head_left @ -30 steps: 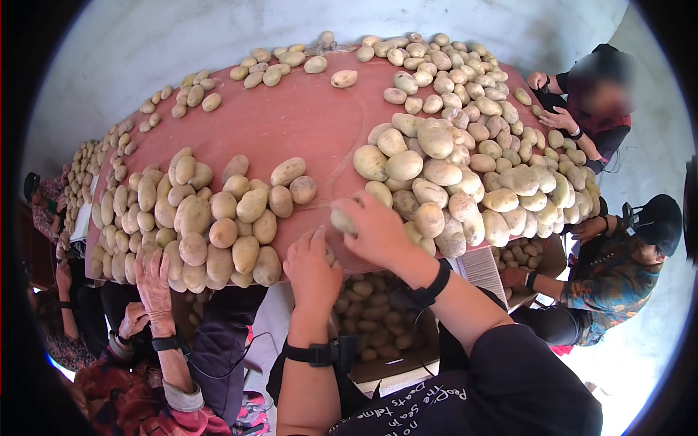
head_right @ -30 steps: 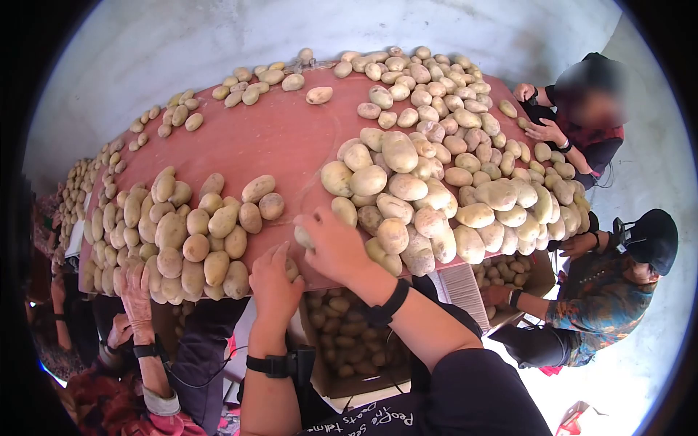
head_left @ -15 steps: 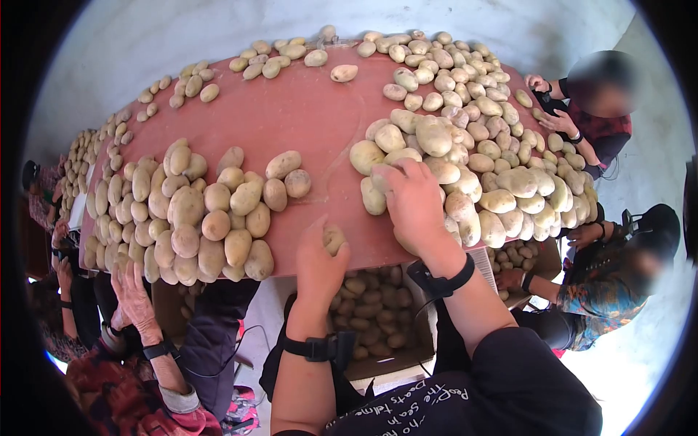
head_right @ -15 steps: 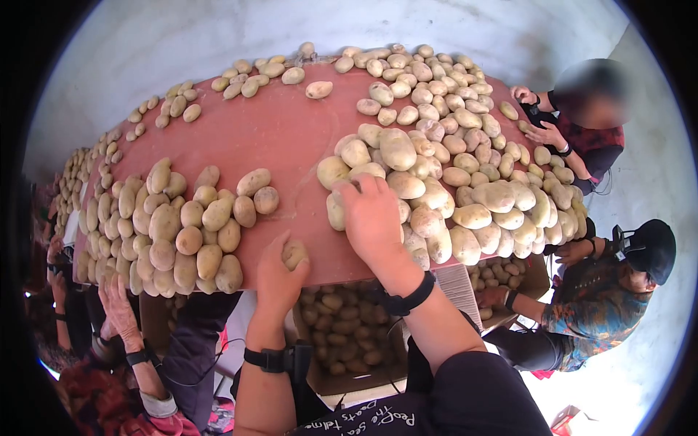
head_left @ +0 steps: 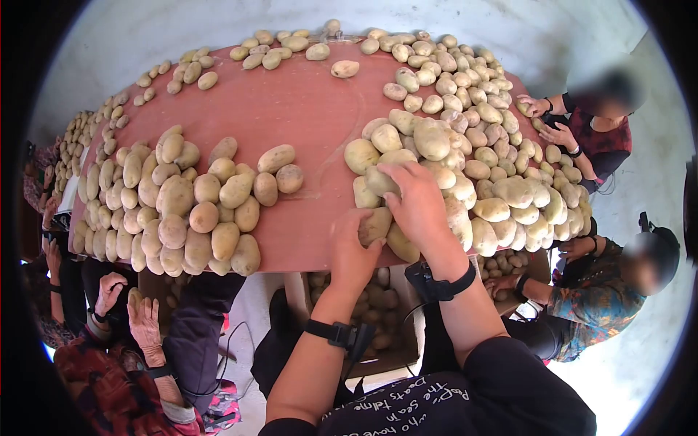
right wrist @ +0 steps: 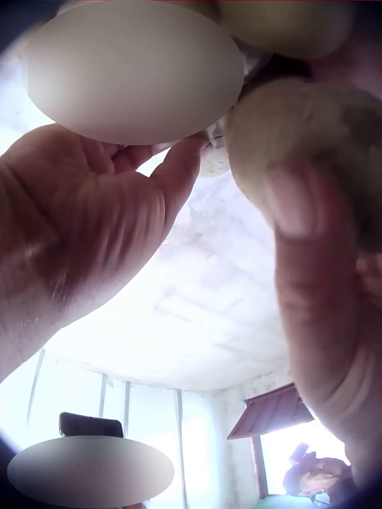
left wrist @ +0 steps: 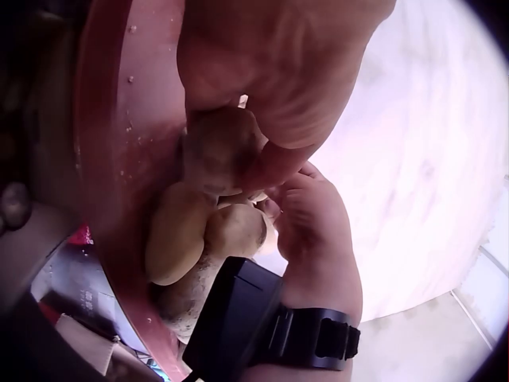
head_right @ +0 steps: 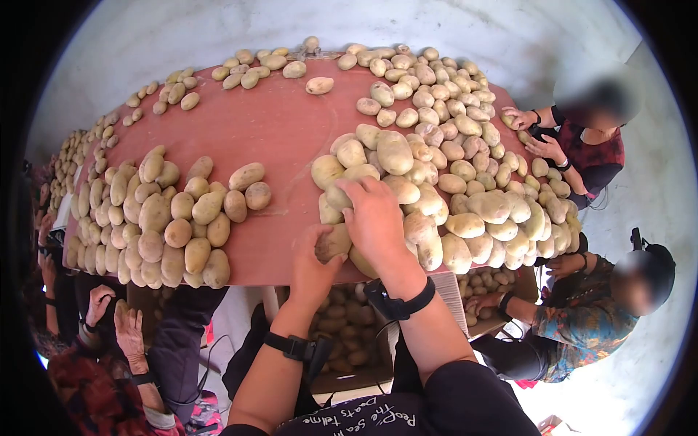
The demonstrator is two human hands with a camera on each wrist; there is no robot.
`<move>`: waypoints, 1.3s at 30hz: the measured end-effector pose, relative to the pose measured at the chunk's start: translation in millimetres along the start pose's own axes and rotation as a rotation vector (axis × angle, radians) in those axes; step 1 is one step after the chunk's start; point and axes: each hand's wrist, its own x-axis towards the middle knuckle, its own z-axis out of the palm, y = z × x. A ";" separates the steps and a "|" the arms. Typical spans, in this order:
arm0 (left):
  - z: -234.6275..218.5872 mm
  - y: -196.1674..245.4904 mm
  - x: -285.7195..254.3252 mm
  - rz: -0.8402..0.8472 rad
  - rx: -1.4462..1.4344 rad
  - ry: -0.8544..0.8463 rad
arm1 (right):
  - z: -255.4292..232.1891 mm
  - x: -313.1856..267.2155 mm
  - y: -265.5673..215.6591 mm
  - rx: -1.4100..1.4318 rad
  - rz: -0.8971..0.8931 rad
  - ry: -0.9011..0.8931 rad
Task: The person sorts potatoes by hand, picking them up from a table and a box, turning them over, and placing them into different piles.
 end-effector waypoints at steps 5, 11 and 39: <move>-0.3 8.9 4.6 -0.113 0.032 -0.016 | 0.4 -1.9 5.1 -0.075 -0.022 -0.024; -0.8 8.9 6.7 -0.128 0.008 -0.044 | 0.5 -3.8 7.3 -0.160 -0.025 -0.037; -13.5 5.1 -1.4 -0.184 0.009 -0.108 | -16.7 -0.2 2.4 -0.189 0.172 -0.118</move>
